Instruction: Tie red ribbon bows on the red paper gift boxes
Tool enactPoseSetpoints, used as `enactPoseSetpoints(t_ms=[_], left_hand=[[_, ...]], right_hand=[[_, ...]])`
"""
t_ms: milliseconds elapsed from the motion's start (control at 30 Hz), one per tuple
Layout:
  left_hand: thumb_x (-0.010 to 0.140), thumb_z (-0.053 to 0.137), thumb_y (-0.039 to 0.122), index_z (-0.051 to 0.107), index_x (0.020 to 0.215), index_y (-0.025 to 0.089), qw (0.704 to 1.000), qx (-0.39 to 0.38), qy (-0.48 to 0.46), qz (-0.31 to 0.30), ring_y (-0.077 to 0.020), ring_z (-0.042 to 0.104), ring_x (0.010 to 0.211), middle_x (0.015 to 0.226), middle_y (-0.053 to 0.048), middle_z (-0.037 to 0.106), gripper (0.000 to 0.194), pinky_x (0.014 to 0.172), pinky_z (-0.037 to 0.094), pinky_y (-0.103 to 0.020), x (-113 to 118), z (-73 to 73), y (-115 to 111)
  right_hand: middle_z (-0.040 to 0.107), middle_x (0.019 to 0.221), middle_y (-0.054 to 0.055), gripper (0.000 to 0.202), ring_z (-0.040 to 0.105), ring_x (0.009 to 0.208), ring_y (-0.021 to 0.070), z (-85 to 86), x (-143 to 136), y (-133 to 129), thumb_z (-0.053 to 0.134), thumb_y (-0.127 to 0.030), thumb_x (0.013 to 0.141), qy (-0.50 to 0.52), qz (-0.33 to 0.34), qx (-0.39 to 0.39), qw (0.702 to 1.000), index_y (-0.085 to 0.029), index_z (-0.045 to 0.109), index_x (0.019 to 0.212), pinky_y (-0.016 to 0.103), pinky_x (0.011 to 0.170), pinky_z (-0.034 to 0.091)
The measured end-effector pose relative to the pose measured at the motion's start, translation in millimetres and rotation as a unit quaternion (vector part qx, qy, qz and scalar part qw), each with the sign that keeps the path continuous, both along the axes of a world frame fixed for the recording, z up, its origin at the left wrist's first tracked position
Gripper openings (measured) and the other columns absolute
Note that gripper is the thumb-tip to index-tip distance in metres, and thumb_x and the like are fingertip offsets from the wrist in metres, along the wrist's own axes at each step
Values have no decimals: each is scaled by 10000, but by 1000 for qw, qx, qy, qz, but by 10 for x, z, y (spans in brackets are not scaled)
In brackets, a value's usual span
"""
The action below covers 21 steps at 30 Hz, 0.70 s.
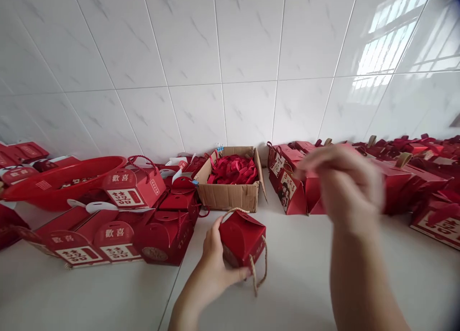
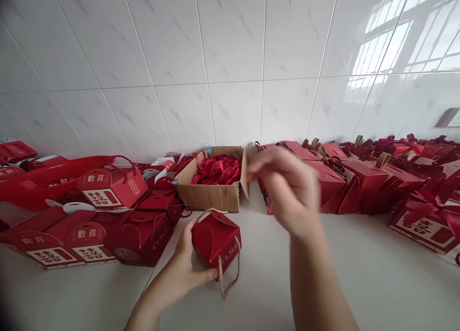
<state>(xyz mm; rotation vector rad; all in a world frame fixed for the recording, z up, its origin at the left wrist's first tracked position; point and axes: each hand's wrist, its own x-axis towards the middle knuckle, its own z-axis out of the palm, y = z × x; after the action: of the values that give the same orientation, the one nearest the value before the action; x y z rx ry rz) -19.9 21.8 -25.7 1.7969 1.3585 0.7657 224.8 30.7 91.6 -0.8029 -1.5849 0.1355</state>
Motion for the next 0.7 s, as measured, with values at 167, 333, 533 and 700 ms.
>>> enactPoseSetpoints(t_ms=[167, 333, 533, 700], left_hand=[[767, 630, 548, 57, 1448, 288, 994, -77, -55, -63, -289, 392, 1322, 1499, -140, 295, 927, 1062, 364, -429, -34, 61, -58], [811, 554, 591, 198, 1405, 261, 986, -113, -110, -50, -265, 521, 1172, 1366, -124, 471, 768, 971, 417, -390, -25, 51, -7], [832, 536, 576, 321, 1341, 221, 977, -116, -174, -35, -227, 581, 1045, 1170, -105, 588, 657, 897, 454, -342, 22, 34, 26], [820, 541, 593, 353, 1309, 215, 976, -120, -179, -25, -224, 579, 1021, 1105, -94, 602, 646, 868, 458, -333, 41, 54, 34]], right_hand=[[662, 957, 63, 342, 592, 919, 184, -429, -401, 814, 307, -238, 950, -266, -64, -185, 944, -184, 639, 887, 376, 869, 427], [551, 1322, 107, 418, 397, 1274, 311, -714, -470, 1057, 296, -381, 981, -318, -124, -206, 917, -209, 670, 908, 585, 1002, 195], [699, 778, 63, 533, 531, 1023, 273, -649, -456, 1053, 313, -440, 975, -348, -105, -214, 907, -183, 576, 589, 489, 890, 302], [700, 826, 52, 357, 577, 937, 229, -637, -370, 1096, 455, -420, 922, -308, -66, -209, 926, -197, 653, 726, 407, 858, 375]])
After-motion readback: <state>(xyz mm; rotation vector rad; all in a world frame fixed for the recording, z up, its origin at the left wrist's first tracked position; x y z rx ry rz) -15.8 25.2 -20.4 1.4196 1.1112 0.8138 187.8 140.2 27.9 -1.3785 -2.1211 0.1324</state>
